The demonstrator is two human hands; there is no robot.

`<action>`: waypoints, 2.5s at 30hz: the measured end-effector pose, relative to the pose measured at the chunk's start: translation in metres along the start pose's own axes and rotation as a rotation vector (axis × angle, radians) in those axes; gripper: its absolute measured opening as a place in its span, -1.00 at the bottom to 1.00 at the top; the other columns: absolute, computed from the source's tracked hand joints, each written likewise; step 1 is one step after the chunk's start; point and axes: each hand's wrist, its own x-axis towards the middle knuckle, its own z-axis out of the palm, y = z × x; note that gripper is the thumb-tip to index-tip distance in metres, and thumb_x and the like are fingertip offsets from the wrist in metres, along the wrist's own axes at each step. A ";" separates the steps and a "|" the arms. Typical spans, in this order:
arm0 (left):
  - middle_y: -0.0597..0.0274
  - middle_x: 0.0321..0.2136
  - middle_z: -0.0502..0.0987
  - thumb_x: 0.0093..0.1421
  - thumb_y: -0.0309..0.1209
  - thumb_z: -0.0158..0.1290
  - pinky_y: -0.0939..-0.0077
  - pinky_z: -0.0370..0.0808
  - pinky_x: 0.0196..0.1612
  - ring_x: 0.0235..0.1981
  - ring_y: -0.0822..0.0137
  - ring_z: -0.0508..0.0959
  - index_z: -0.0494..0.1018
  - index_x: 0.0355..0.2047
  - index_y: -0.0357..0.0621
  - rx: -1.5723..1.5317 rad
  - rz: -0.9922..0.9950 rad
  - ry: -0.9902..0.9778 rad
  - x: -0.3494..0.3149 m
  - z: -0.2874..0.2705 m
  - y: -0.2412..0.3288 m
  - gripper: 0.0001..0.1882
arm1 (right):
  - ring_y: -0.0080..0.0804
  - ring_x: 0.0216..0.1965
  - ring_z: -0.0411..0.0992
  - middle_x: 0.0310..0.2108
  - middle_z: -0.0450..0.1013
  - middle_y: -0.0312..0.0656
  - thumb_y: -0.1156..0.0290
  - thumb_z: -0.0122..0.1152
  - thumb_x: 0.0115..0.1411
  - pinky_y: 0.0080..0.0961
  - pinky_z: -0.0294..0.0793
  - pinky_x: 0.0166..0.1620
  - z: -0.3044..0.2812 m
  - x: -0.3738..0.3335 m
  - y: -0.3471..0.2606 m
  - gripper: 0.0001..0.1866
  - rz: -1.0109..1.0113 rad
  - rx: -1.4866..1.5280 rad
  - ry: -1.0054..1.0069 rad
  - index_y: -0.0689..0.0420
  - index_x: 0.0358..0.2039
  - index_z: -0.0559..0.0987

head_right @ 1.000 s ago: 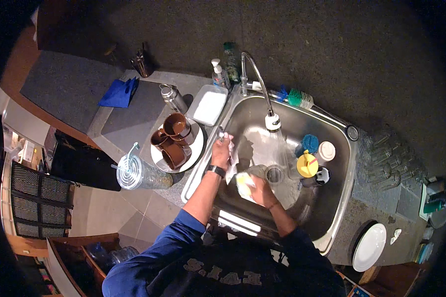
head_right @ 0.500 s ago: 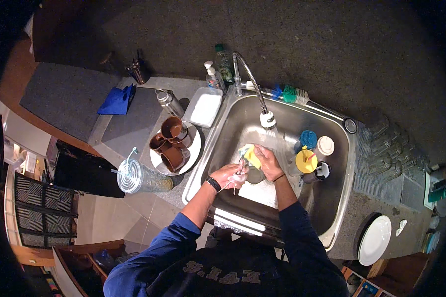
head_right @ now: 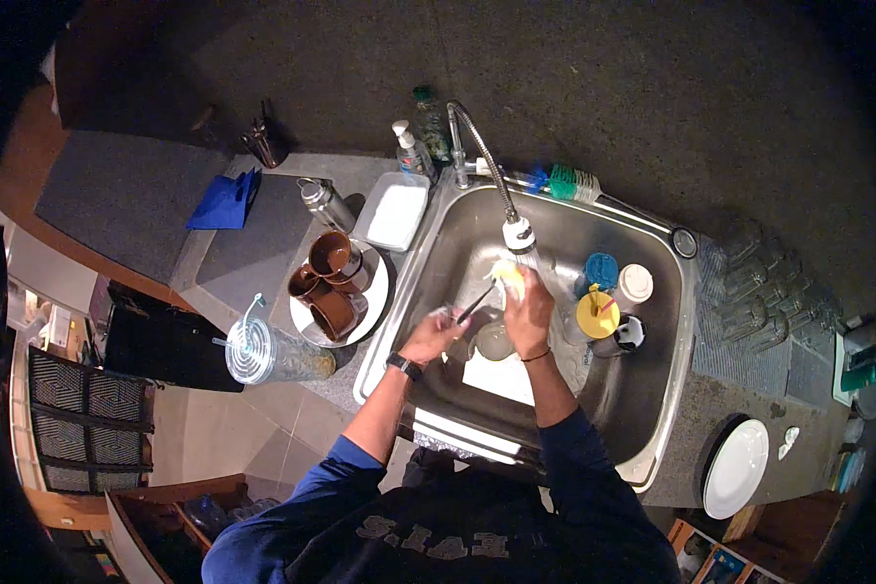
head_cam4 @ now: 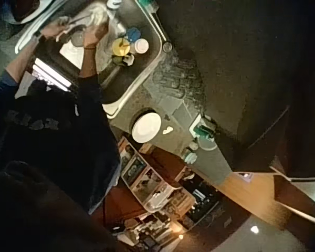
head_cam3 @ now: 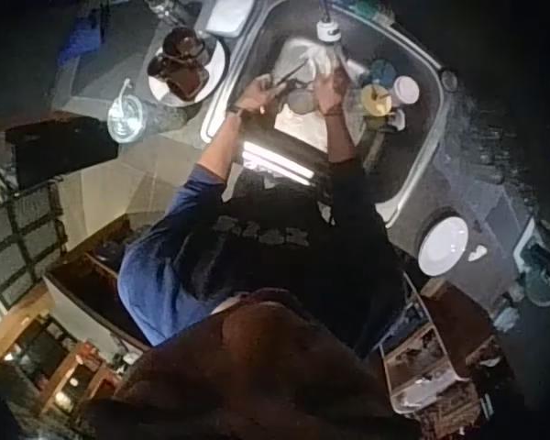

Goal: The person washes several items in a sink including a plastic container, a glass jar, and coffee mugs by scrubbing them with a sponge and rinsing them under running water.

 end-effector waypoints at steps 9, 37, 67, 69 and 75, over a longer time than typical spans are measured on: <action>0.30 -0.49 0.62 0.40 -0.14 -0.15 0.71 0.07 -0.64 -0.71 0.68 0.13 0.54 -0.10 -0.25 -0.644 -0.234 0.046 -0.024 -0.001 0.024 -0.57 | 0.11 -0.12 0.47 -0.17 0.49 0.17 0.43 0.21 0.15 -0.14 0.42 -0.05 0.001 -0.003 0.008 -0.62 0.236 0.001 -0.189 0.26 -0.03 0.43; 0.28 -0.70 0.49 0.27 -0.26 0.03 0.42 0.37 -0.53 -0.64 0.46 0.44 0.52 -0.56 -0.23 -0.143 -0.277 0.044 -0.014 0.015 -0.028 -0.66 | -0.52 -0.31 0.46 -0.30 0.54 -0.21 0.44 0.19 0.22 -0.50 0.46 -0.25 0.056 -0.038 -0.012 -0.76 0.888 0.772 -0.391 0.33 -0.16 0.55; 0.28 -0.42 0.48 0.32 -0.44 -0.08 0.64 0.25 -0.66 -0.63 0.51 0.35 0.39 -0.08 -0.22 -0.534 -0.309 0.379 0.077 0.017 -0.062 -0.79 | 0.07 -0.16 0.47 -0.27 0.50 0.12 0.40 0.18 0.16 -0.17 0.45 -0.11 0.054 0.043 -0.044 -0.68 -0.124 -0.027 -0.357 0.25 -0.08 0.48; 0.21 -0.41 0.51 0.22 -0.28 0.09 0.49 0.36 -0.56 -0.54 0.46 0.42 0.39 -0.04 -0.33 -0.466 -0.338 0.299 0.071 0.018 -0.062 -0.60 | 0.16 -0.16 0.45 -0.22 0.50 0.07 0.52 0.16 0.05 -0.08 0.45 -0.12 0.096 0.096 -0.085 -0.60 -0.024 0.075 -0.441 0.15 -0.04 0.45; 0.11 -0.17 0.54 0.17 -0.27 0.14 0.43 0.51 -0.32 -0.27 0.33 0.57 0.24 0.16 -0.36 -0.938 -0.112 0.018 0.097 0.049 -0.119 -0.37 | 0.13 -0.16 0.49 -0.24 0.53 0.06 0.48 0.12 0.12 -0.08 0.46 -0.07 0.195 0.149 -0.105 -0.69 -0.033 -0.213 -0.573 0.06 -0.07 0.49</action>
